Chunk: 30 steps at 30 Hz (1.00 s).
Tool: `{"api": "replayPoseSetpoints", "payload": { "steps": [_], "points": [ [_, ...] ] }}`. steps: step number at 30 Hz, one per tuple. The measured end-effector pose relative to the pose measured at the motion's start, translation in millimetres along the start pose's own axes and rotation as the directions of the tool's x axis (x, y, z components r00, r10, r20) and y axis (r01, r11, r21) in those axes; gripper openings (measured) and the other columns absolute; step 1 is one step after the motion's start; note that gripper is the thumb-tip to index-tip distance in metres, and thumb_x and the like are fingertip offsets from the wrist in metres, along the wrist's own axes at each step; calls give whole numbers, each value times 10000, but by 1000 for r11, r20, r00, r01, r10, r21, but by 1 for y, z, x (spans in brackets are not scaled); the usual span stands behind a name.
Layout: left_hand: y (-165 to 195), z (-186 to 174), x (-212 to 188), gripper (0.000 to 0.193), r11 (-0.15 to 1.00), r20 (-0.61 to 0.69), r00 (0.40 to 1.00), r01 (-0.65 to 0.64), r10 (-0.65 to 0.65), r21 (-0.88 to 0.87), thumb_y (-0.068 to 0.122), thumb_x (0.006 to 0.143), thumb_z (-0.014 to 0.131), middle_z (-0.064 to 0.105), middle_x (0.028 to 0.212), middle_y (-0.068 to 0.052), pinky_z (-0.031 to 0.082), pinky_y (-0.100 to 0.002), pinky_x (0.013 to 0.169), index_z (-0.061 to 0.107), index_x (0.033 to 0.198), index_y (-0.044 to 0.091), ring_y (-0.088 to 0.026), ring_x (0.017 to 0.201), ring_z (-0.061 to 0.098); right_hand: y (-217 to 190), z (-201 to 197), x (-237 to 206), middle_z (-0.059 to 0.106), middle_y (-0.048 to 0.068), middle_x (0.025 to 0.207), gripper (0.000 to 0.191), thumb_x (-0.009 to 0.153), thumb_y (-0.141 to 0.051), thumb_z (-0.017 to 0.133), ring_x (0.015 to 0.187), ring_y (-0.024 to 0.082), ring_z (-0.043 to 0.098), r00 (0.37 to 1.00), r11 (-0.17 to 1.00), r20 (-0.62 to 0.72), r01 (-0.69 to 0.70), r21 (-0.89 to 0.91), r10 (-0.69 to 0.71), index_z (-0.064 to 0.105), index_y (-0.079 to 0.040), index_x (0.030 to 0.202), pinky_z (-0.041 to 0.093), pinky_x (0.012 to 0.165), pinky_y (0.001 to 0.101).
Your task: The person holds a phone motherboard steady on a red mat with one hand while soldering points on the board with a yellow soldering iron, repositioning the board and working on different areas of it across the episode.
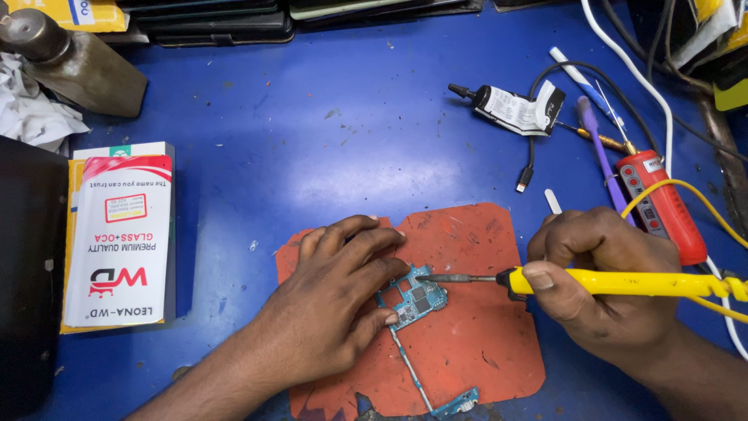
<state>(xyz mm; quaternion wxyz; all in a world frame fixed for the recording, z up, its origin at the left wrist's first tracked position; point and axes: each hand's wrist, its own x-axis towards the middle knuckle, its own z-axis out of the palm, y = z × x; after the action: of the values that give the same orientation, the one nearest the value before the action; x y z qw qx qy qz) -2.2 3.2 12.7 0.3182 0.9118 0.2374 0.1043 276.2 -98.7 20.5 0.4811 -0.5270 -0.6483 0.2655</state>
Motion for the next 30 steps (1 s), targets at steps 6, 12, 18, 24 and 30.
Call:
{"api": "replayPoseSetpoints", "payload": {
  "steps": [6, 12, 18, 24, 30],
  "points": [
    [0, 0, 1, 472, 1000, -3, 1000, -4, 4, 7, 185, 770, 787, 524, 1432, -120, 318, -541, 1093, 677, 1210, 51, -341, 1409, 378, 1, -1, -1, 579, 3, 691, 205, 985, -166, 674, 631, 96, 636, 1000, 1000, -5, -10, 17, 10, 503, -78, 914, 510, 559, 244],
    [0, 1, 0, 469, 1000, -4, 1000, 0, 0, 6, 188, 773, 790, 523, 1433, -120, 316, -543, 1096, 679, 1207, 50, -342, 1408, 377, 2, 0, -1, 581, 5, 697, 196, 982, -159, 674, 635, 98, 639, 1000, 1000, -1, -6, 24, 6, 508, -76, 918, 510, 561, 244],
    [0, 1, 1, 471, 1000, 4, 1000, 4, -4, 3, 185, 771, 788, 521, 1435, -121, 313, -544, 1095, 680, 1209, 49, -342, 1410, 374, 0, 0, 0, 579, 6, 701, 192, 986, -150, 666, 659, 114, 620, 1000, 1000, 4, 12, 17, -12, 501, -74, 923, 513, 547, 234],
    [-1, 1, 0, 473, 1000, 4, 1000, -2, 2, 12, 189, 776, 781, 518, 1438, -125, 308, -544, 1096, 679, 1216, 48, -345, 1410, 370, 1, 0, -2, 577, -3, 688, 198, 973, -152, 680, 647, 110, 613, 999, 997, -10, -39, 66, 40, 508, -80, 906, 514, 545, 236],
    [0, 1, 1, 463, 1000, 2, 1000, -8, 8, 15, 194, 785, 780, 519, 1435, -126, 310, -541, 1095, 680, 1213, 48, -344, 1409, 374, 2, -1, -2, 573, -3, 680, 195, 967, -150, 681, 644, 110, 611, 999, 997, -13, -45, 57, 46, 509, -78, 908, 509, 539, 235]
  ]
}}
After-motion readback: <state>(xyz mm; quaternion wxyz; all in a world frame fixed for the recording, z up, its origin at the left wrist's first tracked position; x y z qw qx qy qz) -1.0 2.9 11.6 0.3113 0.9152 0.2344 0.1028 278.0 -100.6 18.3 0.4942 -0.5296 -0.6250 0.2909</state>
